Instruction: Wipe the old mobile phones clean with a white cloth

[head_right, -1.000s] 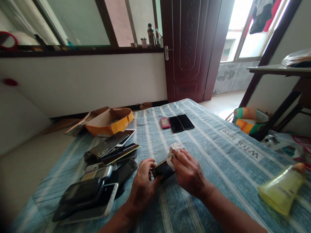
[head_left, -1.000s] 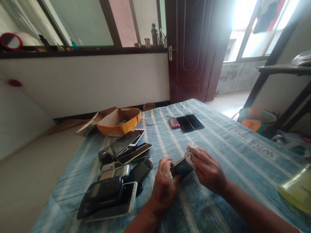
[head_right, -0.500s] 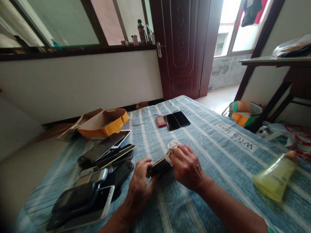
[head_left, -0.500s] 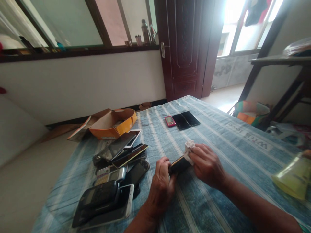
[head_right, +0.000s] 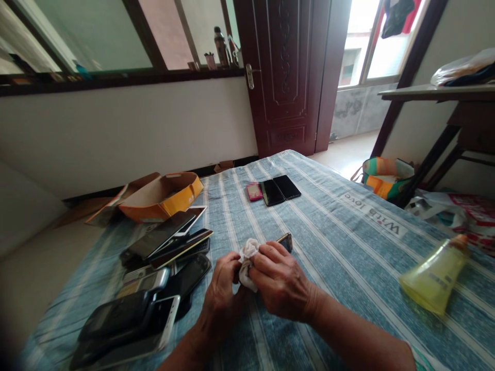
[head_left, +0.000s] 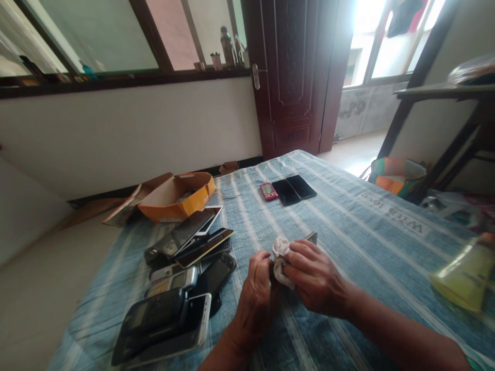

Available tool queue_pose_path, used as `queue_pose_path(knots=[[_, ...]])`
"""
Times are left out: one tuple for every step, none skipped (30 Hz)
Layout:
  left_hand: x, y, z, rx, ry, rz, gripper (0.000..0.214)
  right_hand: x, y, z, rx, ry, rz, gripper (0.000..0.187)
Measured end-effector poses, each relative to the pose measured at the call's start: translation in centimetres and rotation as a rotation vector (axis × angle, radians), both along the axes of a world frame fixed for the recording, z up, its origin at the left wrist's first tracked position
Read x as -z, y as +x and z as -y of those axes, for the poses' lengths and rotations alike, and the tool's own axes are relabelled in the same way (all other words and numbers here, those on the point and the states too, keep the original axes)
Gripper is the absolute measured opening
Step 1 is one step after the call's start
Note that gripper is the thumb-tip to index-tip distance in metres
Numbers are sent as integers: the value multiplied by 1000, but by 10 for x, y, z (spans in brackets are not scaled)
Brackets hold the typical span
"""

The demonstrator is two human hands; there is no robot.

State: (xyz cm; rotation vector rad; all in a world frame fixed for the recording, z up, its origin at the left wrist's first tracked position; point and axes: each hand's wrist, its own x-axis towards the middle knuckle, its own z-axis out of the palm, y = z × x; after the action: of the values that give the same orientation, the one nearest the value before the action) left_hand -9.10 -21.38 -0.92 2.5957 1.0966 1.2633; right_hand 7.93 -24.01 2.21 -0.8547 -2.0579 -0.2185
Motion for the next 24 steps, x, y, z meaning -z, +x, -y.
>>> queue_pose_path(knots=[[0,0,0,-5,7,-8,17,0,2,-1,18,-5,6,23],[1,0,0,-9,11,-19,17,1,5,-3,39,-11,11,23],[1,-1,-1,-11,12,-30,17,2,8,-4,64,-15,14,23],[2,-1,-1,-10,12,-44,17,3,11,-6,90,-19,17,22],[2,-2,-2,-11,9,-58,17,4,15,-8,118,-22,18,22],[2,-2,-2,-13,7,-69,18,5,19,-10,147,-26,19,21],[2,-3,-3,-16,3,-79,19,6,23,-12,174,-33,18,21],[2,-3,-3,-21,-2,-86,19,6,26,-14,199,-41,15,20],[2,-3,-3,-24,-4,-89,19,6,30,-15,217,-51,11,19],[2,-3,-3,-21,-2,-87,19,6,33,-16,227,-63,7,18],[2,-3,-3,-16,3,-81,19,5,35,-17,229,-75,3,18],[2,-2,-3,-10,8,-72,18,4,37,-17,224,-88,1,18],[2,-2,-3,-8,10,-61,18,3,38,-17,215,-99,0,18],[2,-2,-2,-9,7,-48,17,2,39,-17,206,-111,0,18],[1,-1,-2,-9,-2,-34,16,2,39,-16,197,-121,0,18],[0,-1,-1,-11,-22,-16,15,1,39,-16,188,-129,-2,18],[-1,-1,-1,-10,-49,8,16,1,39,-16,181,-132,-4,18],[-3,-2,-1,-4,-79,36,17,1,39,-15,175,-134,-6,17],[-5,-2,-1,4,-115,64,17,1,39,-15,171,-134,-6,17],[-7,-3,-1,18,-151,90,15,2,39,-15,170,-134,-5,17],[-9,-3,-1,37,-187,104,12,2,39,-15,170,-133,-4,17],[-11,-4,-2,57,-214,115,8,2,39,-15,172,-131,-4,17],[-13,-4,-2,78,-230,126,7,2,40,-15,174,-129,-4,17],[-14,-5,-2,99,-240,136,6,2,40,-16,173,-124,-6,17]])
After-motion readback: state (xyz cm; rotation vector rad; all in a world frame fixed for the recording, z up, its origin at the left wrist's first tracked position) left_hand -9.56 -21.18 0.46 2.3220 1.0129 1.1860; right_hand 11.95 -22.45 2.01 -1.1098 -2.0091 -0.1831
